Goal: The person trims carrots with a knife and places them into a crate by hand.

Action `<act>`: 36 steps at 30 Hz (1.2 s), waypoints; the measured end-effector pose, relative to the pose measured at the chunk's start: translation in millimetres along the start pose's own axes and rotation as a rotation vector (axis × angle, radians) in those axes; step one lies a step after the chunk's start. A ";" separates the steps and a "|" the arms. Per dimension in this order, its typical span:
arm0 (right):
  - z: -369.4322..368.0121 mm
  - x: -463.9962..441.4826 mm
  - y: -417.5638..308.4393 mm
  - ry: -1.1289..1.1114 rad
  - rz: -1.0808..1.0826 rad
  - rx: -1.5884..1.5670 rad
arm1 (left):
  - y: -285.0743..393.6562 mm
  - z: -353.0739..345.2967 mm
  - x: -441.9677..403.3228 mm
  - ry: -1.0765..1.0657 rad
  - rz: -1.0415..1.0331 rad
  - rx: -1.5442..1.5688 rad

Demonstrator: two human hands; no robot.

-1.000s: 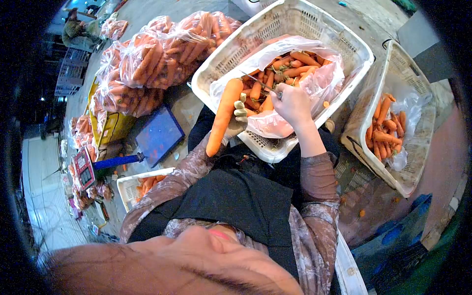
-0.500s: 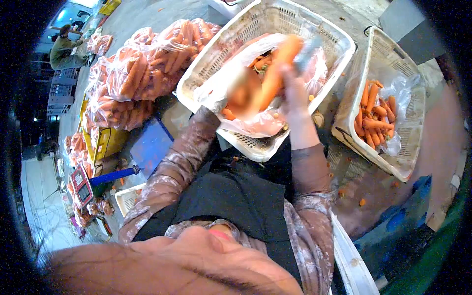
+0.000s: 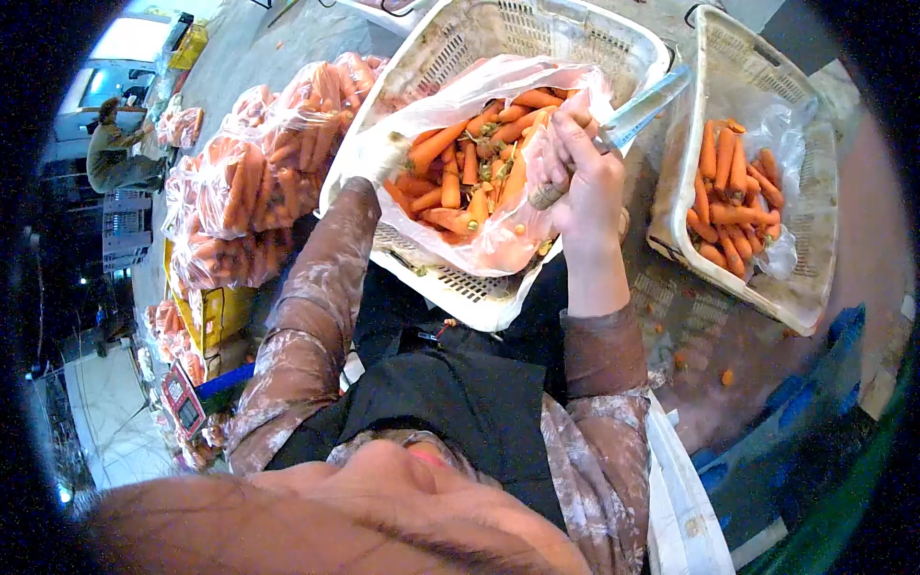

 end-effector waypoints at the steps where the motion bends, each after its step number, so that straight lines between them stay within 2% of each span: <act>1: -3.0 2.5 -0.8 -0.020 -0.015 -0.020 | 6.3 -17.2 4.5 -0.018 -0.255 -0.171; 2: -6.2 5.1 -2.3 -0.039 -0.025 -0.043 | 13.9 -34.0 7.8 -0.039 -0.515 -0.342; 3: -8.1 8.1 -2.7 0.004 -0.040 -0.020 | 25.8 -42.7 15.1 -0.046 -0.525 -0.350; 5: -7.0 8.8 -1.0 -0.021 -0.031 -0.008 | 50.0 -51.4 30.8 0.042 -0.287 -0.119; 6: -6.9 8.6 -1.2 -0.055 -0.024 0.015 | 41.7 -64.0 23.3 0.034 -0.300 -0.123; 8: -4.5 8.0 -1.1 -0.064 -0.032 0.008 | 40.3 -80.6 19.7 0.046 -0.181 0.210; 9: -3.7 8.1 0.1 -0.058 -0.049 -0.010 | 60.4 -79.8 28.9 0.069 -0.140 0.359; 10: -2.4 7.3 1.1 -0.054 -0.064 -0.028 | 49.9 -88.4 18.3 0.061 -0.093 0.696; 13: 0.8 6.6 -1.5 -0.072 -0.034 -0.046 | 41.5 -95.6 -1.7 0.119 -0.045 0.745; 14: 1.1 7.1 -2.0 -0.067 -0.039 -0.053 | 44.4 -93.2 -4.4 0.173 -0.223 0.470; 16: 2.2 5.6 -1.3 -0.083 -0.033 -0.051 | 65.6 -89.2 4.7 0.231 -0.399 0.196; 17: 1.6 5.4 0.0 -0.083 -0.046 -0.045 | 88.7 -85.8 17.3 0.192 -0.099 0.173; 20: -0.3 1.7 1.4 -0.107 -0.043 -0.028 | 43.4 -95.6 -12.3 0.171 -0.144 -0.279; 22: 0.3 1.1 1.1 -0.096 -0.024 0.031 | 100.3 -61.2 11.2 -0.229 -0.353 -0.746; 23: -2.5 2.8 -1.5 -0.051 -0.036 0.018 | 118.1 -46.6 13.0 -0.595 -0.023 -0.606; 24: -3.7 3.1 -1.2 -0.062 -0.043 0.023 | 103.7 -37.6 19.1 -0.562 -0.102 -0.104; 26: -2.8 3.6 0.3 -0.068 -0.055 0.011 | 93.3 -9.3 50.0 -0.748 0.371 0.514; 28: -3.9 2.1 3.8 -0.089 -0.052 0.017 | 124.0 22.7 113.8 -0.787 0.383 0.911; 29: -5.1 2.9 7.2 -0.089 -0.057 0.042 | 97.9 21.1 120.1 -0.908 0.375 1.110; 30: -6.3 4.2 10.4 -0.091 -0.064 0.069 | 99.9 22.0 142.6 -0.803 0.283 1.260; 32: -7.4 5.6 17.4 -0.151 -0.081 0.102 | 114.4 21.4 190.9 -0.804 0.387 1.637; 34: -4.9 3.8 25.8 -0.254 -0.001 0.466 | 117.2 12.6 212.1 -0.756 0.256 1.856; 35: -1.6 1.1 30.2 -0.273 -0.013 0.644 | 117.8 10.1 221.6 -0.670 0.278 1.917; 36: -1.7 1.6 38.9 -0.292 -0.010 0.661 | 121.2 10.1 228.4 -0.731 0.269 2.001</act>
Point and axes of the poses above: each hand's wrist, its own x-axis away from the middle knuckle, its own z-axis out of the back of the hand, y = z × x, the point moved 2 cm from there along -x, towards the middle knuckle, and after that the axes turned 6 degrees about y, right-handed, at the moved point
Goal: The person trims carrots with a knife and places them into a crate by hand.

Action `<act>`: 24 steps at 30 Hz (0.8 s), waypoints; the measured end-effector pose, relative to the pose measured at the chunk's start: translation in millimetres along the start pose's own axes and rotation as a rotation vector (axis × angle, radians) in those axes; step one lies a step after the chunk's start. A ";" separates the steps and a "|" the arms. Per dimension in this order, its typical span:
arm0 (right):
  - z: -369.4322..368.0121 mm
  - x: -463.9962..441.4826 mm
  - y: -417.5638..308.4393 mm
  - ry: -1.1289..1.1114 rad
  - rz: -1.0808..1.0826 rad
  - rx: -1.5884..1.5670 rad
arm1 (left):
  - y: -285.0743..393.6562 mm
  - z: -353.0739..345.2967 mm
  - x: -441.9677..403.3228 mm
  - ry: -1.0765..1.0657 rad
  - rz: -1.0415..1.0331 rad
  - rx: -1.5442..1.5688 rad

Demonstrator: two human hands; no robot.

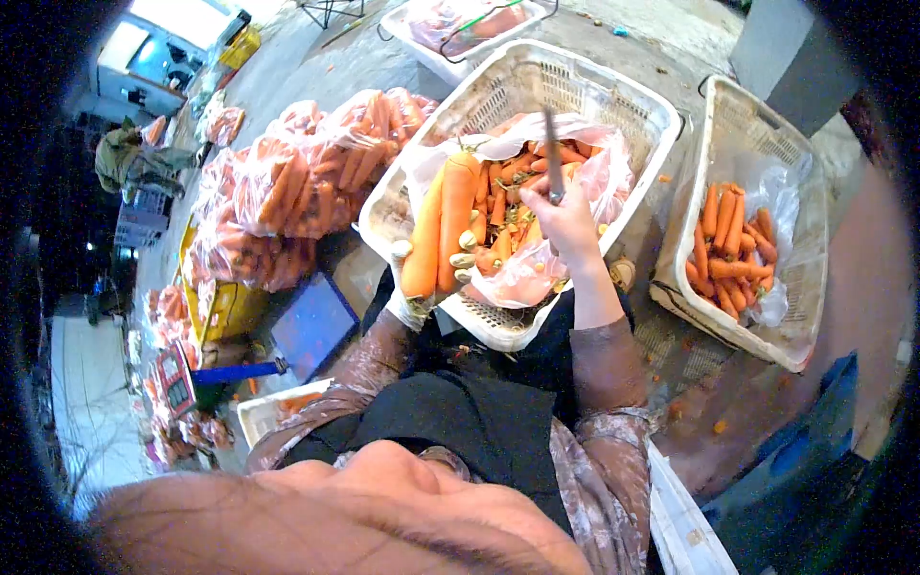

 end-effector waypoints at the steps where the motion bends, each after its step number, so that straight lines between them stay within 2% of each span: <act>1: -4.7 0.7 2.7 0.031 0.175 0.307 | -1.6 -5.2 4.0 0.004 0.011 -0.027; 2: -6.8 2.0 5.1 0.065 0.355 0.610 | -2.4 -9.1 7.3 0.008 0.025 -0.056; 3: -11.1 6.6 3.7 0.063 0.407 0.802 | 2.3 -3.1 12.8 -0.006 0.018 -0.048; 5: -16.9 10.1 9.8 0.043 0.461 0.937 | 20.0 20.9 21.5 0.338 -0.069 -0.498; 6: -20.1 12.0 10.6 0.025 0.501 1.060 | 18.2 9.1 28.5 0.397 -0.110 -0.604; 12: -33.5 18.4 7.3 0.047 0.481 1.096 | 19.9 2.7 47.1 0.478 -0.211 -0.942; 15: -36.9 6.4 20.4 -0.030 0.410 1.204 | 25.7 9.2 50.9 0.342 -0.198 -1.221; 17: -30.0 -6.0 32.0 -0.265 0.081 1.438 | 24.4 14.3 63.4 0.351 -0.200 -1.125; 18: -18.9 -12.8 42.1 -0.259 0.084 1.441 | 22.4 16.5 67.2 0.349 -0.213 -1.036; 19: -7.9 -23.2 59.1 -0.223 0.058 1.499 | 21.2 16.5 71.0 0.256 -0.187 -0.970; 20: -5.9 -28.1 71.6 -0.183 0.018 1.541 | 7.6 -26.7 73.2 0.236 -0.229 -0.892; 22: -9.3 -35.2 64.0 -0.129 0.102 1.562 | 13.8 -48.6 68.5 0.160 -0.250 -0.840; 24: -14.5 -31.1 51.8 0.012 0.176 1.470 | 21.7 -53.4 56.8 0.182 -0.278 -0.622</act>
Point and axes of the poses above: each hand's wrist, its own x-axis away from the middle knuckle, its own z-axis out of the back of the hand, y = z × x, the point moved 2 cm from there along -x, towards the middle knuckle, and after that the axes turned 6 degrees about y, right-handed, at the moved point
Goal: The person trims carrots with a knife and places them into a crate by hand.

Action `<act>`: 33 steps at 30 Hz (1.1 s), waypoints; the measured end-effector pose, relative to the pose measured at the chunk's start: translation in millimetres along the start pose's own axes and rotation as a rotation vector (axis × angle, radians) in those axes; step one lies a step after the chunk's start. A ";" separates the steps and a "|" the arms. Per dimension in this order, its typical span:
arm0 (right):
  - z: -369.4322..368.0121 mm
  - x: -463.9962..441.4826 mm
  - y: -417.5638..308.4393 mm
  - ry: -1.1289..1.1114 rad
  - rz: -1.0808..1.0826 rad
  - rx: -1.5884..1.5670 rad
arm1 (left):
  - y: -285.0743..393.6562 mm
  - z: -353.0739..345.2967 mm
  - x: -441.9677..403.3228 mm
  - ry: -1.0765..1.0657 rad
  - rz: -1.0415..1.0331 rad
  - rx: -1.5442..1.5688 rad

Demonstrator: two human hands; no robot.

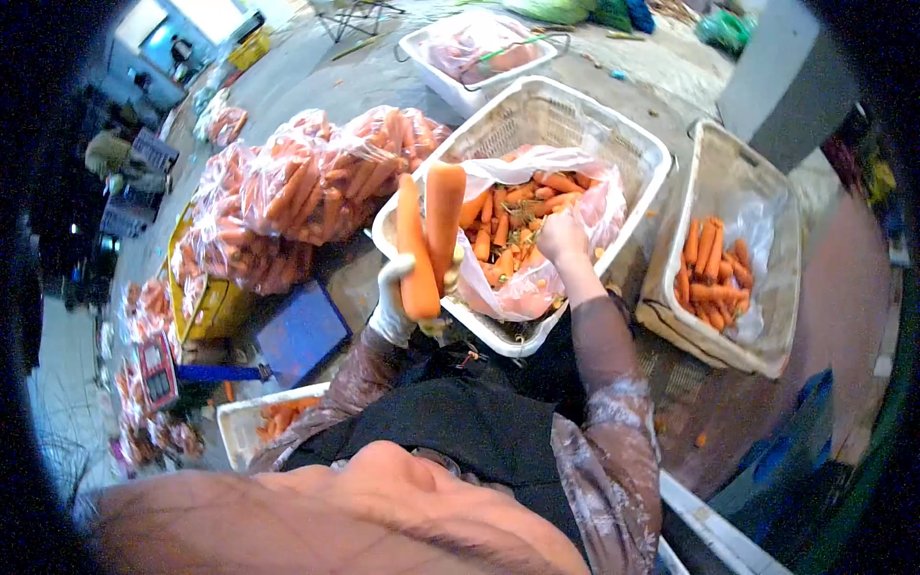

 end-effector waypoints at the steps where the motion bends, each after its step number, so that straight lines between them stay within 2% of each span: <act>1: 9.7 8.1 -10.0 0.154 0.081 -0.066 | -1.5 9.4 -9.9 -0.007 0.092 0.182; 2: 15.1 15.0 -19.5 0.144 0.104 -0.065 | -3.6 18.6 -18.0 -0.017 0.187 0.360; 4: 33.6 27.8 -38.9 0.384 0.138 -0.325 | -7.9 28.0 -30.6 0.023 0.185 0.541; 5: 31.4 31.5 -41.5 0.481 0.284 -0.332 | -14.1 35.7 -35.6 0.093 0.192 0.613; 6: 31.5 36.5 -46.2 0.482 0.286 -0.332 | -19.0 40.9 -40.2 0.161 0.201 0.687; 7: 33.7 44.1 -56.1 0.534 0.428 -0.404 | -20.6 46.2 -42.8 0.366 0.208 0.612; 8: 35.7 51.1 -64.1 0.581 0.570 -0.473 | -24.0 45.3 -47.7 0.362 0.212 0.619; 10: 33.1 57.9 -73.4 0.581 0.609 -0.379 | -29.4 34.4 -52.7 0.663 0.189 0.659; 12: 22.9 55.2 -75.7 0.573 0.600 -0.351 | -37.3 27.1 -53.7 0.706 0.197 0.551; 15: 17.1 52.0 -77.1 0.559 0.577 -0.358 | -48.5 30.7 -58.4 0.625 0.234 0.546; 17: 19.9 56.3 -78.2 0.557 0.579 -0.372 | -41.2 7.3 -55.3 0.658 0.250 0.570; 26: 17.6 55.9 -74.2 0.528 0.569 -0.316 | -62.3 20.1 -73.0 0.638 0.229 0.647; 28: 5.9 50.5 -70.1 0.493 0.482 -0.295 | -63.6 21.5 -73.6 0.650 0.246 0.669; 31: 5.1 49.1 -67.2 0.452 0.433 -0.285 | -51.5 4.6 -68.7 0.655 0.271 0.543; 32: 5.4 47.6 -68.0 0.454 0.433 -0.286 | -43.7 -9.7 -65.3 0.764 0.264 0.561; 33: 3.0 43.5 -67.2 0.394 0.344 -0.264 | -38.6 -18.1 -62.2 0.872 0.258 0.575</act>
Point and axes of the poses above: each hand's wrist, its own x-axis away from the middle knuckle, its own z-axis out of the back of the hand, y = z × x, the point moved 2 cm from there along -x, towards the middle knuckle, and after that the axes turned 6 degrees about y, right-handed, at the moved point
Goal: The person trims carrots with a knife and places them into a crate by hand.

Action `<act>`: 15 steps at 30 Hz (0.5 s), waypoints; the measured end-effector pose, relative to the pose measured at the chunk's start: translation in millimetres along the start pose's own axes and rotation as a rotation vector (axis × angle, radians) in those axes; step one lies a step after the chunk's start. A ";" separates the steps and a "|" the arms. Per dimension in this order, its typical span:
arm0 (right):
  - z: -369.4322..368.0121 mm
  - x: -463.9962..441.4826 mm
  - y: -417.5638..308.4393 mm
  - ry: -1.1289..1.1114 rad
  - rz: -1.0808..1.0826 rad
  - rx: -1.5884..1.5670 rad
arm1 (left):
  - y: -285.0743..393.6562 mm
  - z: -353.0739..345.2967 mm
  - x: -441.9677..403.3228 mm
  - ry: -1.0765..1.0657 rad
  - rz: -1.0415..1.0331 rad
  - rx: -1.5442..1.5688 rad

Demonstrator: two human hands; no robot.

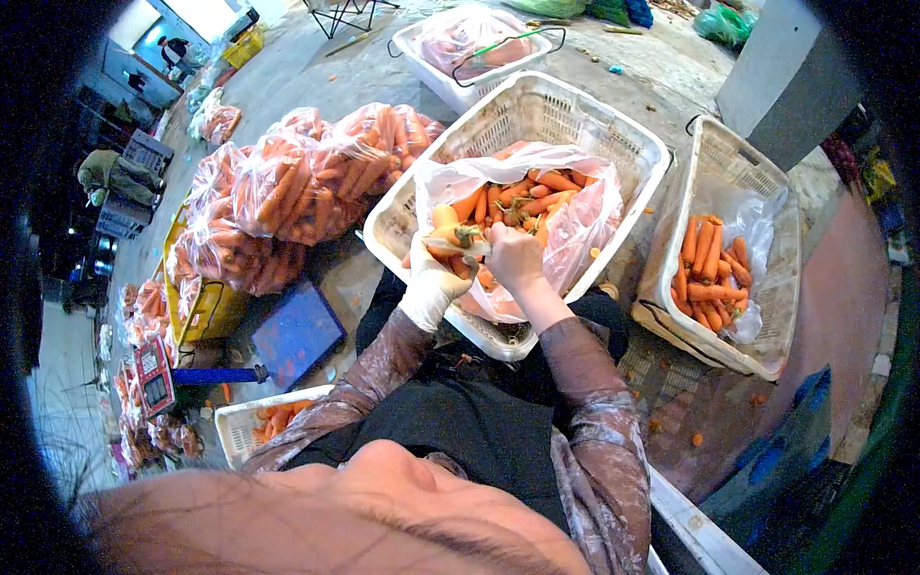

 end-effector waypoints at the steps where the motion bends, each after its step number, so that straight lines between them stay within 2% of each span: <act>1: -2.9 -2.9 2.6 -0.051 -0.093 0.032 | 2.9 5.9 -9.6 -0.001 0.000 -0.006; 3: -20.6 -7.3 24.1 -0.178 -0.161 0.215 | 5.8 17.6 -35.0 -0.223 0.069 -0.059; 4: -31.3 -7.5 53.8 -0.393 -0.450 0.174 | 0.1 19.0 -15.8 -0.165 0.057 -0.067; 5: -27.7 -11.9 58.3 -0.400 -0.473 0.160 | -8.3 18.7 3.6 -0.188 -0.013 -0.086; 8: -12.4 -30.3 59.2 -0.411 -0.485 0.180 | -1.7 24.6 4.2 -0.486 0.011 -0.209; 9: -22.1 -26.6 71.8 -0.356 -0.475 0.166 | 1.8 16.8 18.8 -0.496 -0.065 -0.207; 11: -23.3 -25.3 75.3 -0.311 -0.453 0.155 | 11.8 25.5 4.2 -0.585 -0.273 -0.441; 12: -16.1 -25.2 67.1 -0.323 -0.571 -0.259 | 22.6 32.6 -12.1 -0.632 -0.379 -0.675; 13: -7.6 -25.7 55.6 -0.326 -0.679 -0.678 | 20.6 34.6 -16.9 -0.630 -0.383 -0.669; 14: -0.1 -25.1 42.6 -0.314 -0.783 -0.937 | 20.8 33.5 -19.7 -0.646 -0.682 -0.741; 15: 5.6 -25.1 31.4 -0.313 -0.784 -0.939 | 20.8 32.0 -17.8 -0.654 -0.980 -0.809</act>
Point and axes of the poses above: each hand's wrist, its own x-axis away from the middle knuckle, its own z-axis out of the back of the hand, y = z × x, the point moved 2 cm from there along -x, towards the middle knuckle, and after that the axes turned 6 degrees about y, right-handed, at the moved point
